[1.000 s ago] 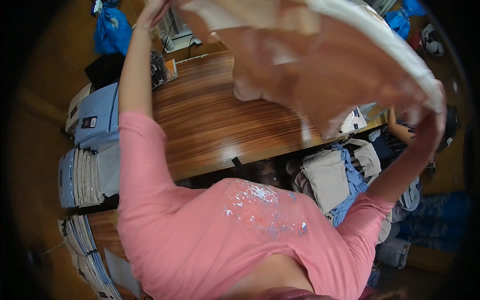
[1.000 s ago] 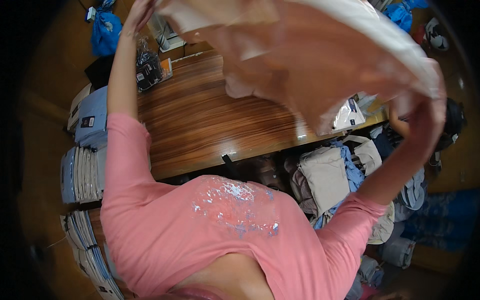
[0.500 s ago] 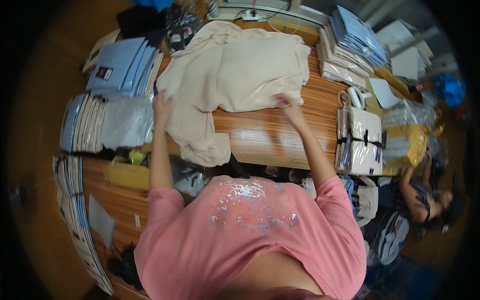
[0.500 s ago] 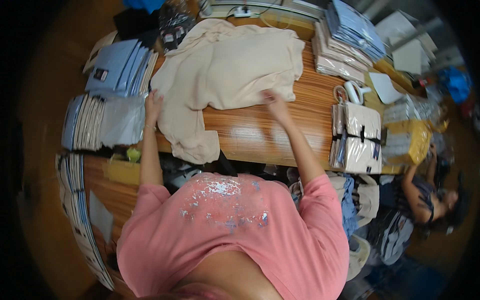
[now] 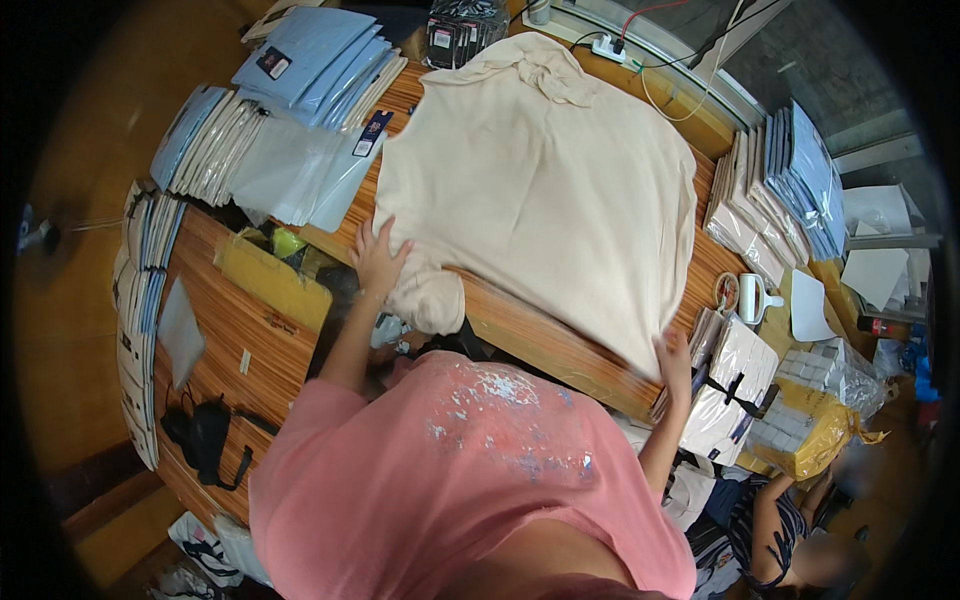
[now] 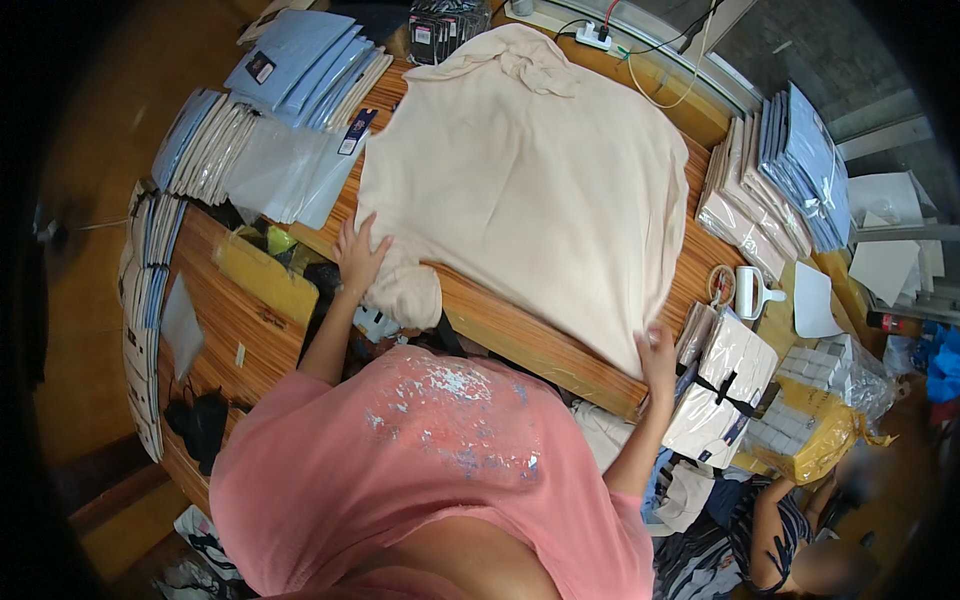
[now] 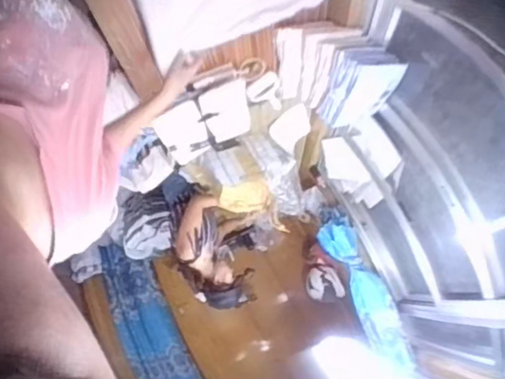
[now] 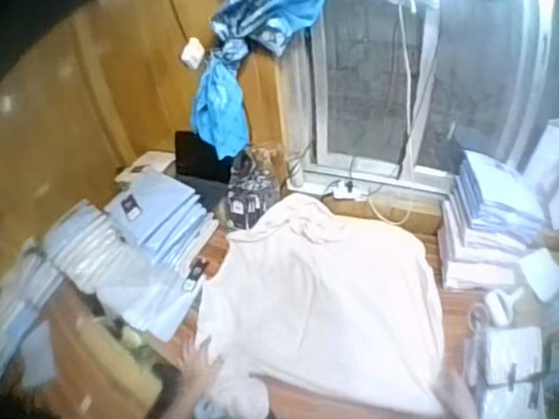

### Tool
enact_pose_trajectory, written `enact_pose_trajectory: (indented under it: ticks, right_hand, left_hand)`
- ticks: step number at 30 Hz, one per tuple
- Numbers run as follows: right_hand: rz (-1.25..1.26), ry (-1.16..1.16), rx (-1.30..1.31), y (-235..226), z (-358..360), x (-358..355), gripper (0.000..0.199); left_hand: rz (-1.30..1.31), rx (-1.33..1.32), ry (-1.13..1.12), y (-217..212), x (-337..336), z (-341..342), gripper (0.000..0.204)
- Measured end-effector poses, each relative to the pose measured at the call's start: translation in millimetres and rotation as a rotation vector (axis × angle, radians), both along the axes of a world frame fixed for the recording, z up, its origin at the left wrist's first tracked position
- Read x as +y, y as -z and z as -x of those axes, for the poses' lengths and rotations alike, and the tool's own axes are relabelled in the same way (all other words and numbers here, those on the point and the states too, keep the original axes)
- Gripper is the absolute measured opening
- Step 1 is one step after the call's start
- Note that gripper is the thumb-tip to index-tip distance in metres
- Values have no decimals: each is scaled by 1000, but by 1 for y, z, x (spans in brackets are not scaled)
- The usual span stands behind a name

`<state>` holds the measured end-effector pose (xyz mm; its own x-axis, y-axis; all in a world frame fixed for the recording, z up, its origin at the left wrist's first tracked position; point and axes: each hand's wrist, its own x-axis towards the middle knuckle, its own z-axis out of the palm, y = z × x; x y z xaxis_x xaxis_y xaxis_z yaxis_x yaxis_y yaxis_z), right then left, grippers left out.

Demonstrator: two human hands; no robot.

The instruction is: The person packages a shirt into a clear plastic bag and then adds a black ribbon to another already-packaged shirt. They first take a beige shirt, fold it around a cardboard insert, place it inside a plastic bag, and seal the bag with tape. Finally, they wrap a black ribbon around a second packaged beige shirt.

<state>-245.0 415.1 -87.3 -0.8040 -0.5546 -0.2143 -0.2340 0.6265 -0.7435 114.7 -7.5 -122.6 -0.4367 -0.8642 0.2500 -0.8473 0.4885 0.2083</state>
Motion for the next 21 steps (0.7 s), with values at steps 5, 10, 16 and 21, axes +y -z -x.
enact_pose_trajectory:
  ticks: [5, 10, 16, 21]
  right_hand:
    - [-118, 165, -56, -26, -27, -4, 55]
    - [-305, 204, 36, 8, -28, 25, 43]
    - [-662, 79, 127, -49, -57, 34, 32]
    - [-332, 3, 331, -30, 10, -82, 38]
  left_hand:
    - [-228, 233, 14, -12, -28, 16, 50]
    - [-680, 319, 106, -1, -73, -3, 46]
    - [-681, 198, 46, -40, -98, -31, 53]
    - [-141, 324, 276, -38, -159, 88, 41]
